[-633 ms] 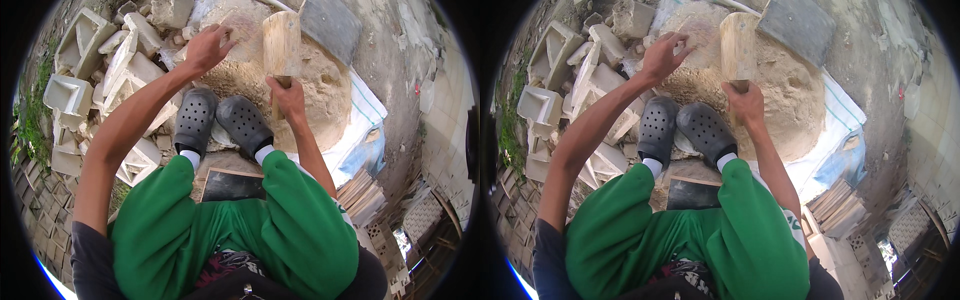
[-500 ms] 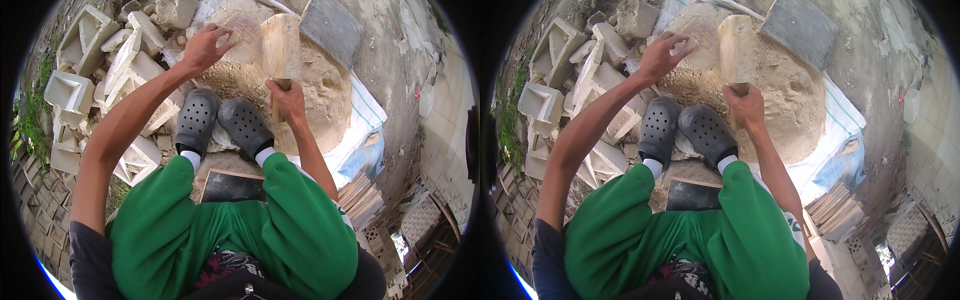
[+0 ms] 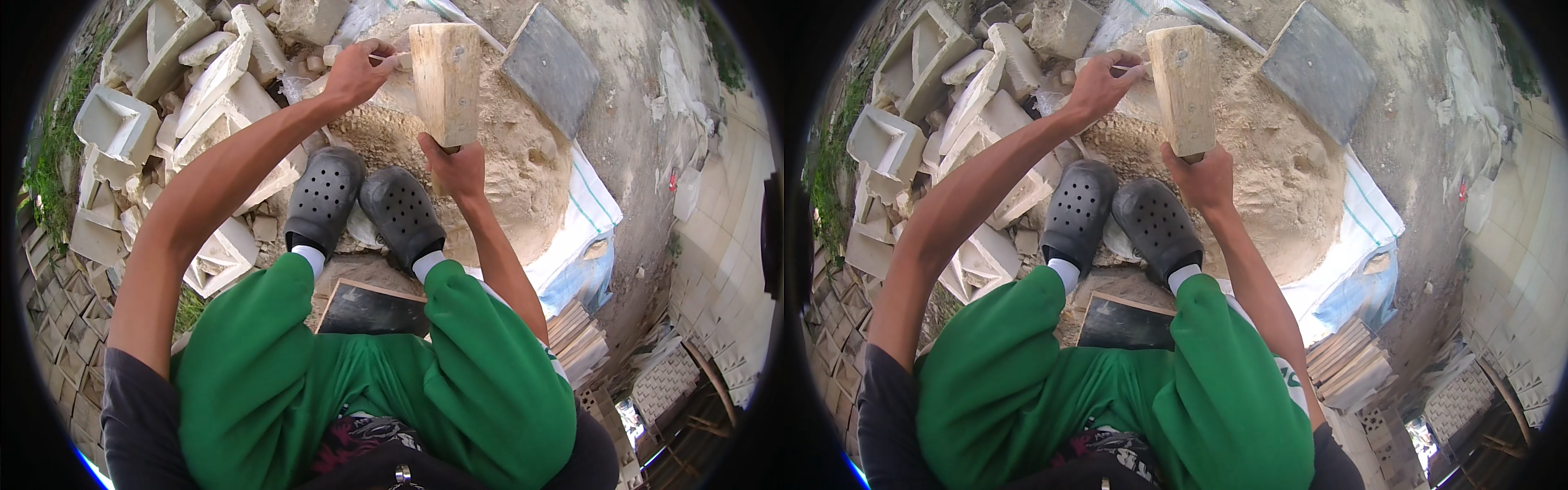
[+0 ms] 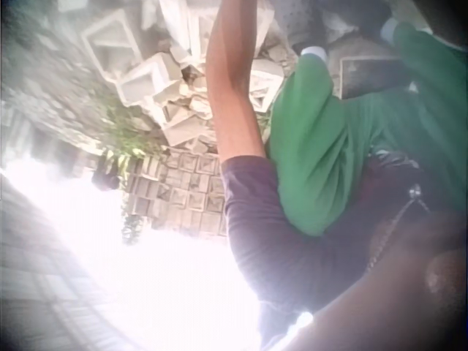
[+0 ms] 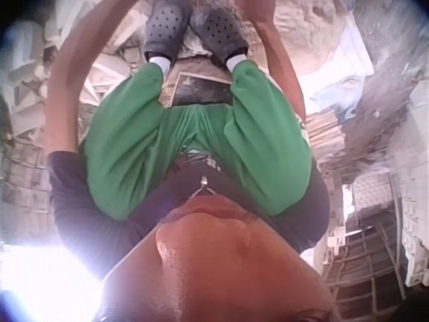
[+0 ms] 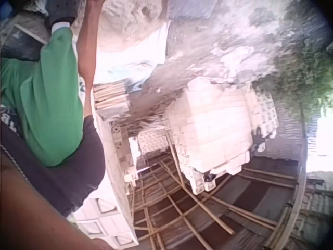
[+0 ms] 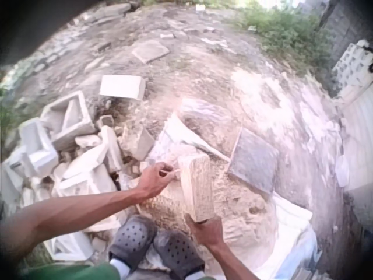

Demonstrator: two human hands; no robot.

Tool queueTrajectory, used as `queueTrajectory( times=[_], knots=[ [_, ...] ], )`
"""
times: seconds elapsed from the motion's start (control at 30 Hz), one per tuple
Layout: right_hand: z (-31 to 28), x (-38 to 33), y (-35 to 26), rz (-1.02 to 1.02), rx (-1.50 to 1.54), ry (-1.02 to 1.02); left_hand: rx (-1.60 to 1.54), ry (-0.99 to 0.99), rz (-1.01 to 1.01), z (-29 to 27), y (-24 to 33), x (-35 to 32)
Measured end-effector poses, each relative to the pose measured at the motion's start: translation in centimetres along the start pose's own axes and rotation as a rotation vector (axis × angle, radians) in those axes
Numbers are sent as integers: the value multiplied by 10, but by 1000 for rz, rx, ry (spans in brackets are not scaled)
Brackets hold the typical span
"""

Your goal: The person sits on the ground and repeatedly strikes small pieces of stone with a wooden mallet to break them into smaller fragments. The person holds the stone with the left hand and swings the mallet with the right hand, working over a pile of sand and debris.

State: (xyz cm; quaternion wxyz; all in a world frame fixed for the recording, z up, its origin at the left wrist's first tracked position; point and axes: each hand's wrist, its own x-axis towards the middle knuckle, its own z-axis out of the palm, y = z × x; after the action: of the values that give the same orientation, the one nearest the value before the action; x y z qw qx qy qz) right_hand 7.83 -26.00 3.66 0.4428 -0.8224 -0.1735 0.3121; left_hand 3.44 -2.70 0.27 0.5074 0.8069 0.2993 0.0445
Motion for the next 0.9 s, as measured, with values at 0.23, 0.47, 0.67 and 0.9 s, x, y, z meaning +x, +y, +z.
queueTrajectory(
  times=[0.23,0.47,0.67,0.9],
  knots=[
    [-9,-2,-22,140,-74,-28,36,1,-6,3,-6,5],
    [-13,7,-51,-201,279,80,1,-17,-56,1,-11,4],
    [0,20,-31,321,15,-77,41,-52,-157,-2,1,7],
    [-19,17,-42,99,182,-6,17,-26,-106,0,-6,6]
  ],
)
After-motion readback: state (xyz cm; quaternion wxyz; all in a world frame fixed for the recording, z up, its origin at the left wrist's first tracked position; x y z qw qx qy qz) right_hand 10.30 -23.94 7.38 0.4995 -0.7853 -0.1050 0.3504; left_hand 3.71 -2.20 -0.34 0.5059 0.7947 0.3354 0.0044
